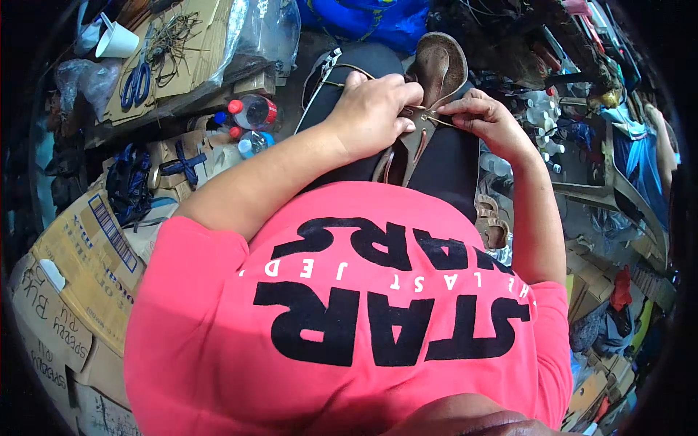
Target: Hand-stitching and threading leather shoe components together in a workshop.
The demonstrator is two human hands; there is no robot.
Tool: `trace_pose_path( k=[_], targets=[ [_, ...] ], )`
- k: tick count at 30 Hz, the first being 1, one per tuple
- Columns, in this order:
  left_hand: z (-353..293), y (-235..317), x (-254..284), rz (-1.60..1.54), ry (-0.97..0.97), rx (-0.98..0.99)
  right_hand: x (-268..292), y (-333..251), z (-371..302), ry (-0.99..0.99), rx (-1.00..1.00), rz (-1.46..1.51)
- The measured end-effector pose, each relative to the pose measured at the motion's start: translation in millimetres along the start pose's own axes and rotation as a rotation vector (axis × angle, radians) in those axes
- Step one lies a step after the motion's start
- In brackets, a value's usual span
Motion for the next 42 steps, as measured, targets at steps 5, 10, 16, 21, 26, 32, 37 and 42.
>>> trace_pose_path(
  k=[5, 10, 16, 21, 26, 32, 37, 42],
  targets=[
    [-10.8, 6.1, 4.7, -0.042, 0.211, -0.132, 0.2, -2.8, 2.7, -0.022, 0.014, 0.004],
    [-11.7, 11.0, 3.6, -0.014, 0.262, -0.239, -0.2, 5.3, 3.7, 0.013, 0.025, 0.104],
    [-14.3, 19.1, 2.5, 0.045, 0.282, -0.331, -1.3, -0.6, 0.1, 0.188, 0.041, -0.024],
    [-16.8, 23.5, 3.2, 0.089, 0.286, -0.377, 8.6, -42.8, 1.6, 0.191, 0.306, -0.536],
    [-21.9, 36.7, 3.4, 0.243, 0.342, -0.488, 11.5, -33.6, 3.0, 0.127, 0.213, -0.405],
    [-24.3, 40.4, -0.8, 0.312, 0.361, -0.534, 8.4, -35.7, -5.2, 0.165, 0.184, -0.410],
    [-24.3, 43.0, 0.8, 0.332, 0.358, -0.541, 9.1, -63.7, -7.1, 0.155, 0.353, -0.775],
    [-23.4, 42.3, -1.2, 0.353, 0.356, -0.534, 5.3, -56.8, -10.3, 0.150, 0.295, -0.661]
  ],
)
Point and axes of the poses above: each hand's wrist, its own z-axis towards the middle knuckle, its own x-axis out of the back of the hand, y = z × x, the point moved 8 cm from there along z, towards the middle knuckle, and after that the axes turned 3 degrees about x, right-handed, at the moved point
